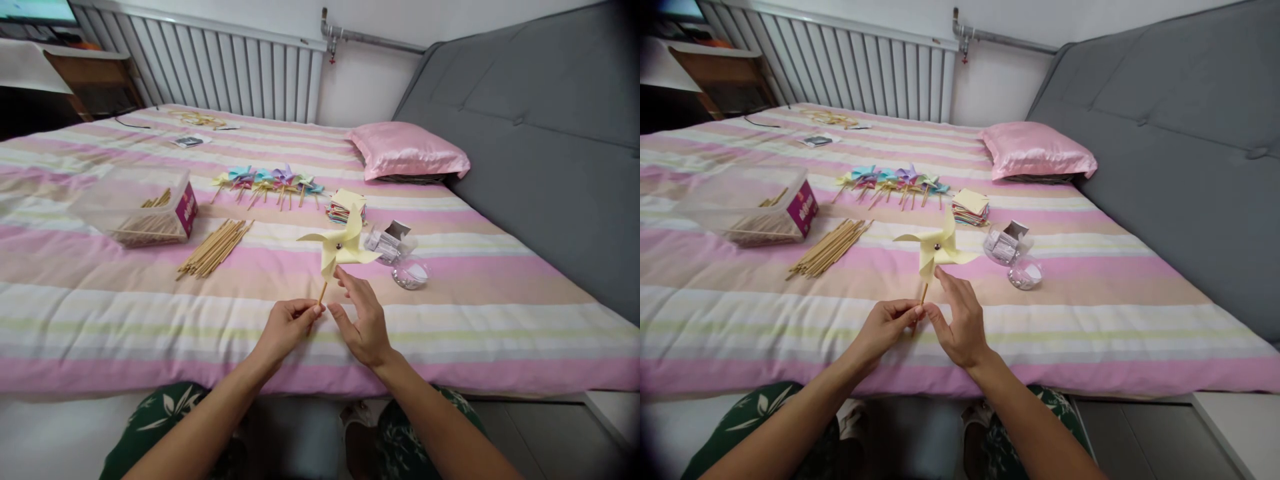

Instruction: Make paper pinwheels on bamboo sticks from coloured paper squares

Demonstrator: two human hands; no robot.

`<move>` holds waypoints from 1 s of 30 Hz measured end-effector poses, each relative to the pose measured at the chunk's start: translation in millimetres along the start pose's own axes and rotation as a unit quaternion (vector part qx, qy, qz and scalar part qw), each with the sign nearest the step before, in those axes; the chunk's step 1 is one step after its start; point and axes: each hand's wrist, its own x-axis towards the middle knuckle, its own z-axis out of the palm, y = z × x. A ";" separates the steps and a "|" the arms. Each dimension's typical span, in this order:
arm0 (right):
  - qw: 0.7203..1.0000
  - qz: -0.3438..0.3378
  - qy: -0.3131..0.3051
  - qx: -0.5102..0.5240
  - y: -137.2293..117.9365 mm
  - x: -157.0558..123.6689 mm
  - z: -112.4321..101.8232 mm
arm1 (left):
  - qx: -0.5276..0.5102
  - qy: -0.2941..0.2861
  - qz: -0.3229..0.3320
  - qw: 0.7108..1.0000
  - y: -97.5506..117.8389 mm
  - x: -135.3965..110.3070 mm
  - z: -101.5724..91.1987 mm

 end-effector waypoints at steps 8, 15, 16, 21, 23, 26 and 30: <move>0.998 0.031 0.050 0.021 -4.3 0.7 -2.2 | -0.011 0.001 0.000 1.000 -4.6 1.6 -1.2; 0.938 0.201 0.162 0.230 16.4 9.0 -12.1 | -0.036 0.013 -0.021 0.999 -3.1 0.1 3.0; 0.933 0.203 0.138 0.262 18.6 10.5 -13.3 | -0.039 0.001 -0.017 0.999 -3.7 -0.7 4.5; 0.935 0.170 0.163 0.265 20.3 15.1 -19.1 | -0.039 -0.053 -0.023 0.998 -10.5 -4.1 9.9; 0.940 0.142 0.211 0.225 20.7 16.0 -22.4 | -0.027 -0.062 -0.023 0.997 -12.9 -4.3 9.9; 0.954 0.105 0.242 0.146 21.2 16.2 -26.9 | 0.000 -0.067 -0.014 0.998 -14.4 -3.6 8.8; 0.969 0.077 0.230 0.037 18.5 14.3 -28.8 | 0.017 -0.071 -0.001 0.997 -15.1 -2.6 8.2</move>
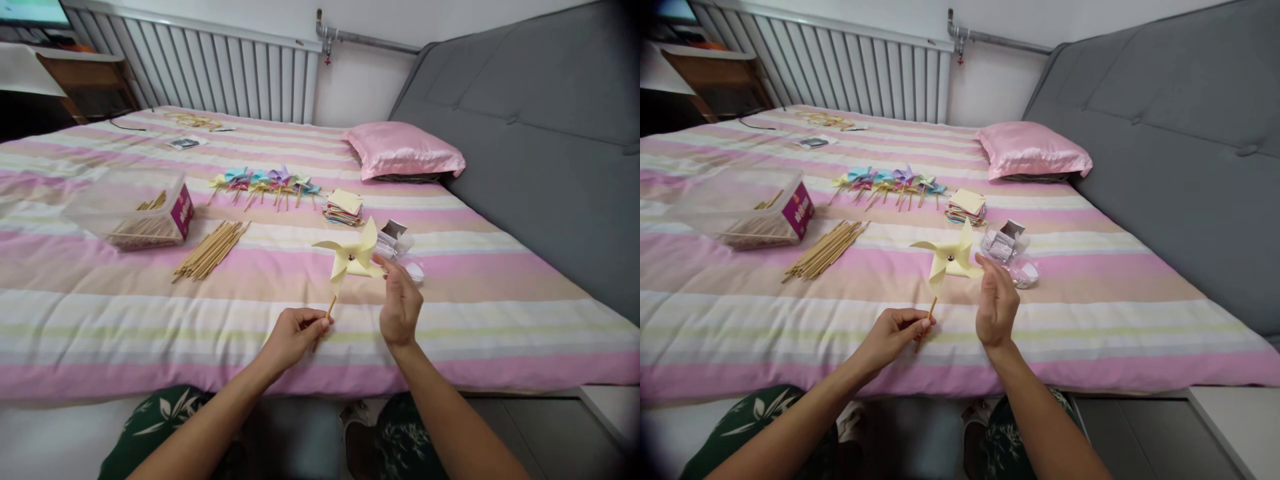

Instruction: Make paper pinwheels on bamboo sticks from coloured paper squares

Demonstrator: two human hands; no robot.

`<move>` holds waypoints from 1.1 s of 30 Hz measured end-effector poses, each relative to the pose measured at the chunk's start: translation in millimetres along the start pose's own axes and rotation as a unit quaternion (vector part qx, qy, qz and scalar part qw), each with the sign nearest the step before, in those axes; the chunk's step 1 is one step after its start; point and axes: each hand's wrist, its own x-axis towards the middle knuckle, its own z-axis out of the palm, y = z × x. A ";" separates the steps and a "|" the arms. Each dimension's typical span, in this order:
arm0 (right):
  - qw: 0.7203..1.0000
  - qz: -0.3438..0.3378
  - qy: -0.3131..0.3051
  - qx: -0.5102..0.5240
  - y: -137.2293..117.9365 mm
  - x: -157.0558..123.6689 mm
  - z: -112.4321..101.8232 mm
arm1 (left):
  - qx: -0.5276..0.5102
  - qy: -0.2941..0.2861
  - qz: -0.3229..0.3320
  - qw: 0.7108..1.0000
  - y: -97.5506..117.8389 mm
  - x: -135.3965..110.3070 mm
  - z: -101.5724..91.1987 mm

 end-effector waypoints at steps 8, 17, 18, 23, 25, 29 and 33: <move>0.995 -0.019 0.003 -0.101 -3.1 -3.4 -0.7 | 0.007 -0.001 0.001 1.000 -1.0 -0.1 0.5; 0.988 -0.061 -0.019 -0.140 -3.4 -5.4 2.1 | 0.004 -0.004 -0.001 1.000 0.9 -0.1 1.1; 0.988 -0.060 -0.026 -0.138 -3.5 -6.0 2.2 | 0.006 -0.004 0.000 1.000 0.9 -0.2 0.9; 0.997 0.065 -0.039 0.011 -3.0 -4.9 3.3 | 0.042 -0.015 0.014 0.999 1.8 -1.8 -0.3; 0.980 0.138 -0.036 0.142 -1.8 -2.6 5.7 | 0.070 -0.019 0.028 0.997 2.8 -2.3 -0.2; 0.909 0.250 -0.024 0.333 -0.2 0.1 12.0 | 0.119 -0.026 0.050 0.991 4.9 -2.5 1.1; 0.889 0.274 0.015 0.366 -1.3 -1.1 15.1 | 0.143 -0.030 0.057 0.988 6.1 -2.6 2.2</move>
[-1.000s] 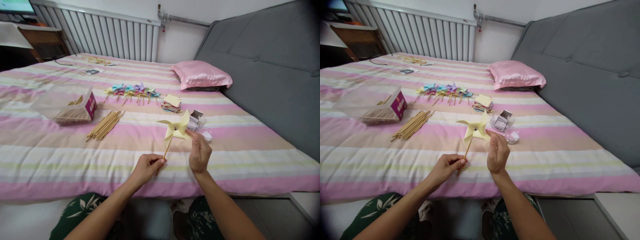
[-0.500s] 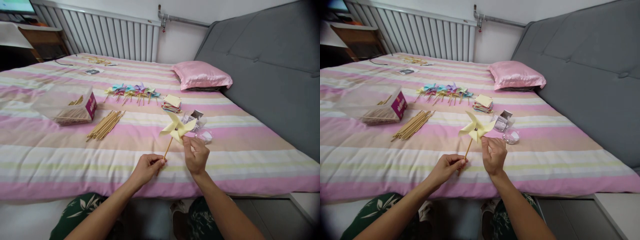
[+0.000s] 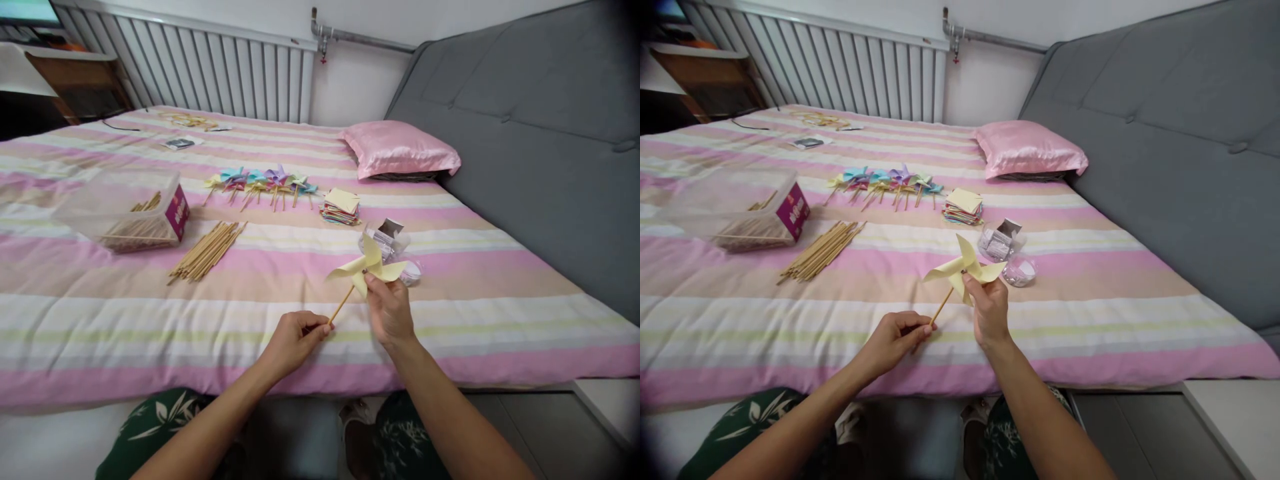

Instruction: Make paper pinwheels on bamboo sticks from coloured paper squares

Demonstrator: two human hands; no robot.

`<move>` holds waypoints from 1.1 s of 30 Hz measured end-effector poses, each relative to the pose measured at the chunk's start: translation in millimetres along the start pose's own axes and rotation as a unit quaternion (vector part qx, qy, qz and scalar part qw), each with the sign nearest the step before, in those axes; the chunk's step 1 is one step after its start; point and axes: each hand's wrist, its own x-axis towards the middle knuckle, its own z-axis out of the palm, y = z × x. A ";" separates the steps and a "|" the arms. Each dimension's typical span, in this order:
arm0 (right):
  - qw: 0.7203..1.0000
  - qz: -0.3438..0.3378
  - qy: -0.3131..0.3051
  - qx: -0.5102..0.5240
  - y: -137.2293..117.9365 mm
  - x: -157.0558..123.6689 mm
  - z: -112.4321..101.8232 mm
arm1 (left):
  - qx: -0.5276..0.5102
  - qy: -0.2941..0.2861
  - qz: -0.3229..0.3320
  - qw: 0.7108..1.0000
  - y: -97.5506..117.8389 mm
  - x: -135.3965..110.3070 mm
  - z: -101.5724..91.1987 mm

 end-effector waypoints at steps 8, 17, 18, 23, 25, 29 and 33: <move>1.000 -0.006 0.028 -0.006 -0.6 -0.8 -0.1 | 0.014 0.000 0.010 1.000 -1.5 0.2 1.4; 0.997 0.003 0.050 -0.052 -1.5 -1.4 0.2 | 0.022 -0.003 0.015 1.000 -1.4 1.1 0.8; 0.997 0.006 0.052 -0.058 -1.9 -1.6 0.1 | 0.023 -0.003 0.016 1.000 -1.6 1.0 0.7; 0.997 0.008 0.050 -0.058 -0.8 -1.4 -1.6 | 0.024 -0.006 0.020 1.000 -2.4 0.4 0.2; 0.998 0.006 0.040 -0.057 0.7 -1.3 -2.4 | 0.021 -0.006 0.016 1.000 -2.5 0.3 0.2; 0.998 0.002 -0.015 -0.066 1.5 -2.6 -2.2 | 0.010 0.002 0.010 1.000 -3.7 1.1 0.5; 0.994 -0.049 -0.063 -0.068 -1.7 -3.4 -1.9 | -0.040 0.007 -0.021 0.999 -5.6 2.6 -1.0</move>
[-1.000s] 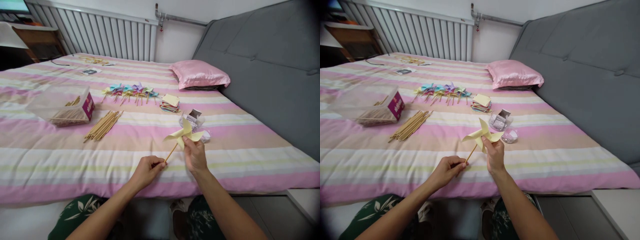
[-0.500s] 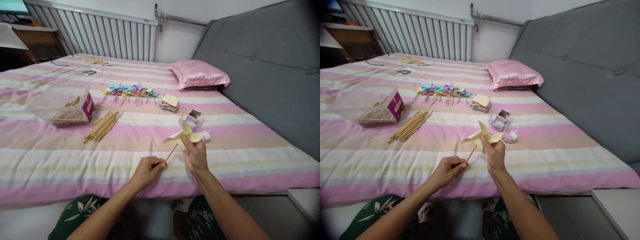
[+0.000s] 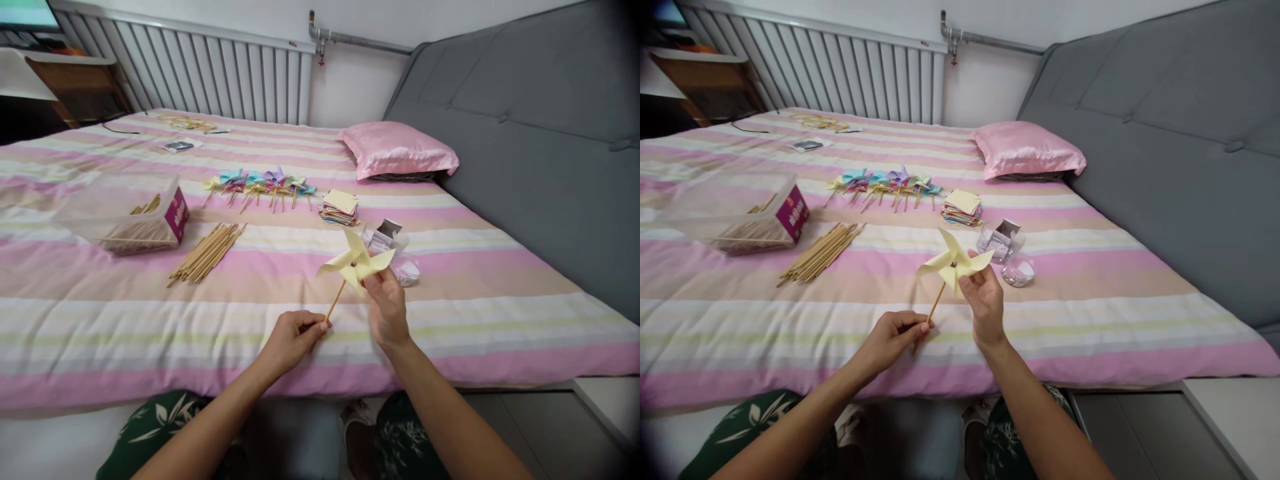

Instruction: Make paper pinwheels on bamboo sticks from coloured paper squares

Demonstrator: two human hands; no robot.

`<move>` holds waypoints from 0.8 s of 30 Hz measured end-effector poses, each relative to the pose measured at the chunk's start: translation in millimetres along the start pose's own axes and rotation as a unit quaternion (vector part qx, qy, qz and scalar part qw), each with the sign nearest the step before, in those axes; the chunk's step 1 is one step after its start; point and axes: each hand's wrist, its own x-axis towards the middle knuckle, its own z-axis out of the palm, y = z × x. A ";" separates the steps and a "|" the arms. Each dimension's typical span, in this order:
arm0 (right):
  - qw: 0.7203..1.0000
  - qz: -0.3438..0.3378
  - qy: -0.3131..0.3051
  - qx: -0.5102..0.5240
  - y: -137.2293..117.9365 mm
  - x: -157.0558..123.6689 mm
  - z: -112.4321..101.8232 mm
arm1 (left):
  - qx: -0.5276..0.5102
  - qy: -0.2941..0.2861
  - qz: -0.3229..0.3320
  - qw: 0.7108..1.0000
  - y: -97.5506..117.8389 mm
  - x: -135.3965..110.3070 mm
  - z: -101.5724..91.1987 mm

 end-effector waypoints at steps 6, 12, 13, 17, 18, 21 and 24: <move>0.998 -0.031 0.041 -0.028 -0.9 4.2 -6.2 | -0.089 0.008 -0.045 0.995 -2.3 0.6 -5.1; 0.998 -0.023 0.052 -0.023 -2.4 6.5 -5.5 | -0.081 -0.006 -0.057 0.995 1.2 -0.6 -6.0; 0.998 -0.019 0.053 -0.023 -2.8 6.5 -5.1 | -0.082 -0.008 -0.060 0.995 2.5 -0.8 -5.9; 0.999 -0.008 0.045 -0.013 -3.4 6.4 -4.5 | -0.088 -0.022 -0.065 0.994 5.8 -1.7 -5.9; 0.999 -0.007 0.044 -0.007 -3.2 6.2 -4.6 | -0.089 -0.023 -0.065 0.994 5.7 -1.7 -6.0; 0.999 0.000 0.038 0.015 -1.9 5.1 -4.6 | -0.097 -0.014 -0.061 0.993 4.0 -0.9 -6.0; 0.999 0.023 0.031 0.024 1.2 2.2 -3.1 | -0.131 0.019 -0.056 0.990 3.5 0.5 -6.8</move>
